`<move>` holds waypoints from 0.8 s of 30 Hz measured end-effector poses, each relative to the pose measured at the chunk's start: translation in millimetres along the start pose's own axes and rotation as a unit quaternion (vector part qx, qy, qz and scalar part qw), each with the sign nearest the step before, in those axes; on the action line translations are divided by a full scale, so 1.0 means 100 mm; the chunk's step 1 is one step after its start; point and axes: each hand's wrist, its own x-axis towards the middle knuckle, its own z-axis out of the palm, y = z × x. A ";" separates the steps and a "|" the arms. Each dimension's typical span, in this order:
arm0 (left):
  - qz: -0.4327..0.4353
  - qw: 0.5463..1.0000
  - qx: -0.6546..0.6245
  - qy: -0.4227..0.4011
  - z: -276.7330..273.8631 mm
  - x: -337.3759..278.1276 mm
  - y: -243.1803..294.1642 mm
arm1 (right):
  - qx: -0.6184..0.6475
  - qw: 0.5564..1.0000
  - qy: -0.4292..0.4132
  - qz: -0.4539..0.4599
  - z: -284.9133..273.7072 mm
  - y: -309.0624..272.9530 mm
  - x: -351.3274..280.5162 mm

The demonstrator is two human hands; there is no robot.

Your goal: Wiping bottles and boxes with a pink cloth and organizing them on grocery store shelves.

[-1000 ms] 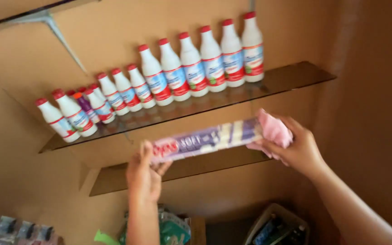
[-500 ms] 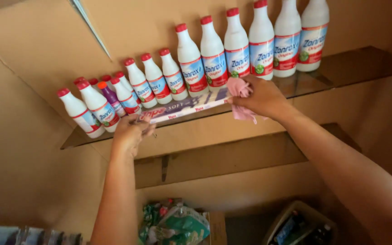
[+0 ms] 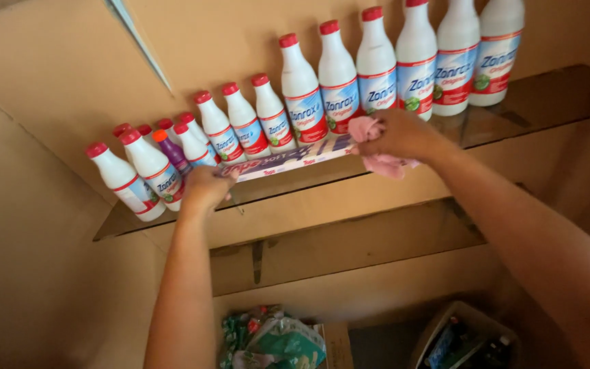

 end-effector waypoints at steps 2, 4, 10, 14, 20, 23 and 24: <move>0.019 0.998 0.067 0.001 0.08 0.08 -0.19 | -0.007 1.000 -0.001 -0.012 0.04 0.10 0.09; 0.438 0.832 0.217 0.262 0.17 0.25 -0.42 | -0.026 0.998 0.011 -0.050 -0.02 0.26 0.17; 0.059 0.981 0.179 0.041 0.02 -0.17 0.06 | -0.213 0.977 -0.005 -0.008 -0.16 -0.19 -0.10; 0.146 0.962 0.158 0.167 0.10 -0.16 -0.11 | -0.288 0.957 -0.020 -0.003 -0.20 -0.31 -0.19; 0.058 0.967 0.234 0.085 -0.03 -0.50 0.34 | -0.352 0.935 -0.025 -0.032 -0.39 -0.08 -0.15; 0.087 0.946 0.295 0.102 -0.01 -0.56 0.28 | -0.364 0.931 -0.003 -0.026 -0.47 0.02 -0.18; 0.098 0.945 0.291 0.114 -0.01 -0.55 0.28 | -0.368 0.930 0.008 -0.024 -0.52 0.04 -0.18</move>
